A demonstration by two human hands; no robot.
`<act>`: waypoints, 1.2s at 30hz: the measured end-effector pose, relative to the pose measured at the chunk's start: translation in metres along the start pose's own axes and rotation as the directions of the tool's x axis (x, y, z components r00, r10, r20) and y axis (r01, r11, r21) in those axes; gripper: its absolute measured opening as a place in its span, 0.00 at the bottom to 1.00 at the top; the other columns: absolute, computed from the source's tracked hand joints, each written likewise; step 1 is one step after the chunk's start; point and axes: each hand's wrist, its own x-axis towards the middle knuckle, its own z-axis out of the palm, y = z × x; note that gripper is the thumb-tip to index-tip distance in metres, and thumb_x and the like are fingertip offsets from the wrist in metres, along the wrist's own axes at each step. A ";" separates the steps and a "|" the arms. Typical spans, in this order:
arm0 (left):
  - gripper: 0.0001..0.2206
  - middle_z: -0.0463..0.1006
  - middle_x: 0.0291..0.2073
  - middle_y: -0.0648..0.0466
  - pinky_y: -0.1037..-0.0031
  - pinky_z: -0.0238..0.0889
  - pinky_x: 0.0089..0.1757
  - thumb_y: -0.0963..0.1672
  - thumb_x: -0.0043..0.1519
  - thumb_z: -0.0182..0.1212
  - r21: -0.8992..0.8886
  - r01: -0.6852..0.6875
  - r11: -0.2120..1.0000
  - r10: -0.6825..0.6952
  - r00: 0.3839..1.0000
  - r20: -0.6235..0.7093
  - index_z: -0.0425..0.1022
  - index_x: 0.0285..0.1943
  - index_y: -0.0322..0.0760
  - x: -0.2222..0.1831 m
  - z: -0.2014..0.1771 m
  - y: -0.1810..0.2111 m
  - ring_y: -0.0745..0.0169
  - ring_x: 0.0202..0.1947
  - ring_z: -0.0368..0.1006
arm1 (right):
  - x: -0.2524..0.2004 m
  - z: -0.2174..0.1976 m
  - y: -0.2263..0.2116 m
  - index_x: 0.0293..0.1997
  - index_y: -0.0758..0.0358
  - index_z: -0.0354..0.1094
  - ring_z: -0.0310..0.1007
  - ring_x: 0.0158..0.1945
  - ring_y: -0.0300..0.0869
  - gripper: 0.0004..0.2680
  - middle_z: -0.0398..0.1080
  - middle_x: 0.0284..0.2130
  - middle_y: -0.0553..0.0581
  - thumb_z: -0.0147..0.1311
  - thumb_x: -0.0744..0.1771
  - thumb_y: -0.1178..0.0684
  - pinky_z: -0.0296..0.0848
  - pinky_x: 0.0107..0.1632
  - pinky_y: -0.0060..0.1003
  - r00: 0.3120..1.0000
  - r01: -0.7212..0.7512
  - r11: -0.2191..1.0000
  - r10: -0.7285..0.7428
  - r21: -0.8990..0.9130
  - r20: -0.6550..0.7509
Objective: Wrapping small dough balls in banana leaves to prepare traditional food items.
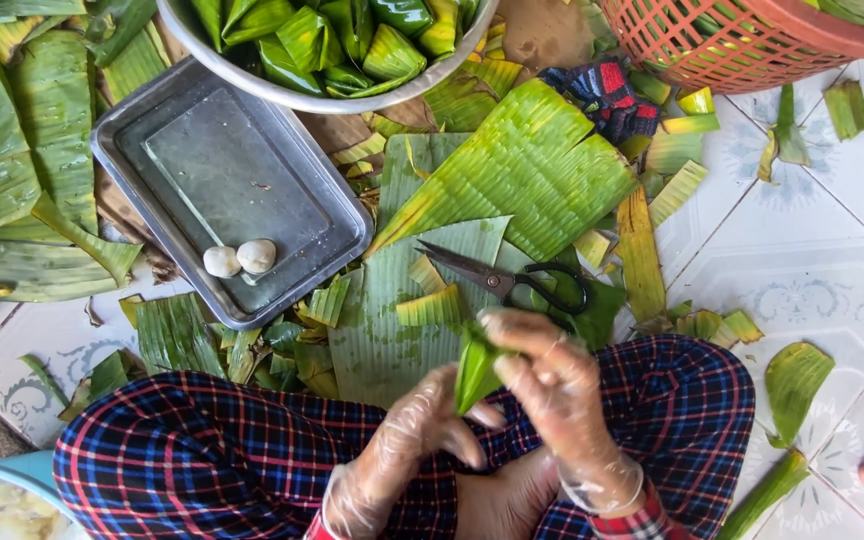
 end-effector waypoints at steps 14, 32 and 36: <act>0.38 0.85 0.49 0.45 0.70 0.79 0.36 0.40 0.55 0.68 0.666 -0.373 0.646 0.626 0.758 -0.183 0.53 0.75 0.42 0.007 0.018 0.002 0.56 0.39 0.86 | -0.002 0.050 -0.008 0.49 0.62 0.72 0.80 0.49 0.44 0.12 0.76 0.51 0.61 0.64 0.63 0.56 0.86 0.50 0.29 0.982 0.183 0.944 -0.187 -0.276 0.011; 0.37 0.76 0.61 0.38 0.65 0.76 0.42 0.38 0.55 0.62 0.767 -0.178 0.616 0.657 0.654 -0.376 0.52 0.76 0.35 0.015 0.003 -0.031 0.45 0.50 0.82 | 0.009 0.066 -0.006 0.57 0.68 0.69 0.77 0.60 0.51 0.16 0.75 0.57 0.63 0.61 0.63 0.60 0.77 0.59 0.40 0.974 0.017 0.970 0.038 -0.244 0.222; 0.39 0.77 0.59 0.35 0.65 0.76 0.47 0.36 0.53 0.57 0.601 -0.300 0.741 0.577 0.742 -0.341 0.46 0.77 0.29 0.009 0.003 -0.007 0.45 0.54 0.82 | 0.032 0.065 0.000 0.50 0.70 0.74 0.81 0.51 0.47 0.11 0.78 0.51 0.62 0.61 0.63 0.62 0.80 0.53 0.36 0.975 -0.088 0.989 0.110 -0.119 0.194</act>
